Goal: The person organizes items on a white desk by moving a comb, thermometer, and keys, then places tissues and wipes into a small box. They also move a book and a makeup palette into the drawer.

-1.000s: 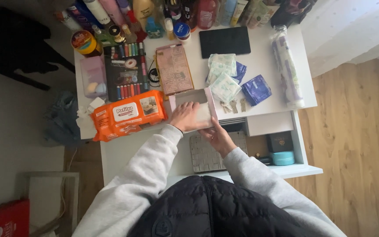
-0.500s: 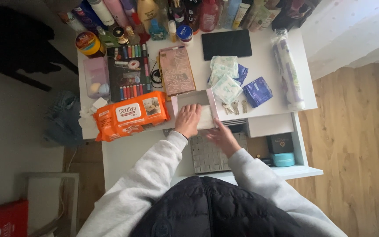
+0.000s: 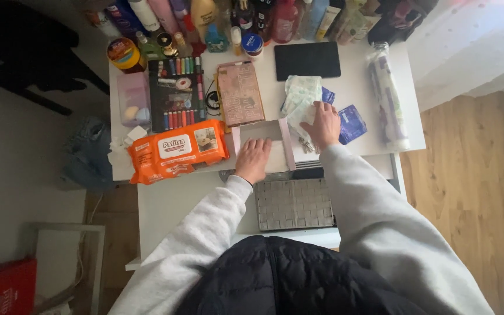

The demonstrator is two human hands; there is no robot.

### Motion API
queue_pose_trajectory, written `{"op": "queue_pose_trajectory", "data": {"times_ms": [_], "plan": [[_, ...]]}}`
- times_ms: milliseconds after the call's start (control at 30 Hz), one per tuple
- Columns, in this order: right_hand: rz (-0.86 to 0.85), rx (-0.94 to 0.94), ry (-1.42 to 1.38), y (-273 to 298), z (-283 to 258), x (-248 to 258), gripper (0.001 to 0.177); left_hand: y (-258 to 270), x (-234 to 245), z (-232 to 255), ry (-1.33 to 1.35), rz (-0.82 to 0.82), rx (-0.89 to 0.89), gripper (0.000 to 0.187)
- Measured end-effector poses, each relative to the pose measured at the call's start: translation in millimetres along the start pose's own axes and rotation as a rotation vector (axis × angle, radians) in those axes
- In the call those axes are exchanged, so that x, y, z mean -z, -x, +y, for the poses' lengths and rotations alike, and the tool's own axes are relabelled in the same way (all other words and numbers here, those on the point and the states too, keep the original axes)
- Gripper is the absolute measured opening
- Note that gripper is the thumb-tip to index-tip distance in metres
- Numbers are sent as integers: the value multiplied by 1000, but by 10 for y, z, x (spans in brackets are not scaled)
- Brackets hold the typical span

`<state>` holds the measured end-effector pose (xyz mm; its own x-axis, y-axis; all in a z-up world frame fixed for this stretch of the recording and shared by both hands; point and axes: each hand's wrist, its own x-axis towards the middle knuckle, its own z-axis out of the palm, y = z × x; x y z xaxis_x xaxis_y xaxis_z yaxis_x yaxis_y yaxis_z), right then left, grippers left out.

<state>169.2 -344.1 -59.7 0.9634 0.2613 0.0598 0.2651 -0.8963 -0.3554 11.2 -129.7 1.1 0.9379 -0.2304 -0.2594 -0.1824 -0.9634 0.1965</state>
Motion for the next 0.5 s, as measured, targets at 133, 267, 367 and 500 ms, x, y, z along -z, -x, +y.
{"op": "queue_pose_trajectory", "data": {"times_ms": [133,267,367,500], "plan": [[-17,58,10,-66,57,-50,83,42,91,27,-28,-33,9,87],[-38,76,-12,-99,61,-33,71,8,26,12,-20,-24,12,89],[-61,121,-64,-62,25,21,62,-22,-38,-9,-14,-15,16,88],[-160,226,-61,15,-45,111,63,-26,-110,-18,-22,15,8,95]]}}
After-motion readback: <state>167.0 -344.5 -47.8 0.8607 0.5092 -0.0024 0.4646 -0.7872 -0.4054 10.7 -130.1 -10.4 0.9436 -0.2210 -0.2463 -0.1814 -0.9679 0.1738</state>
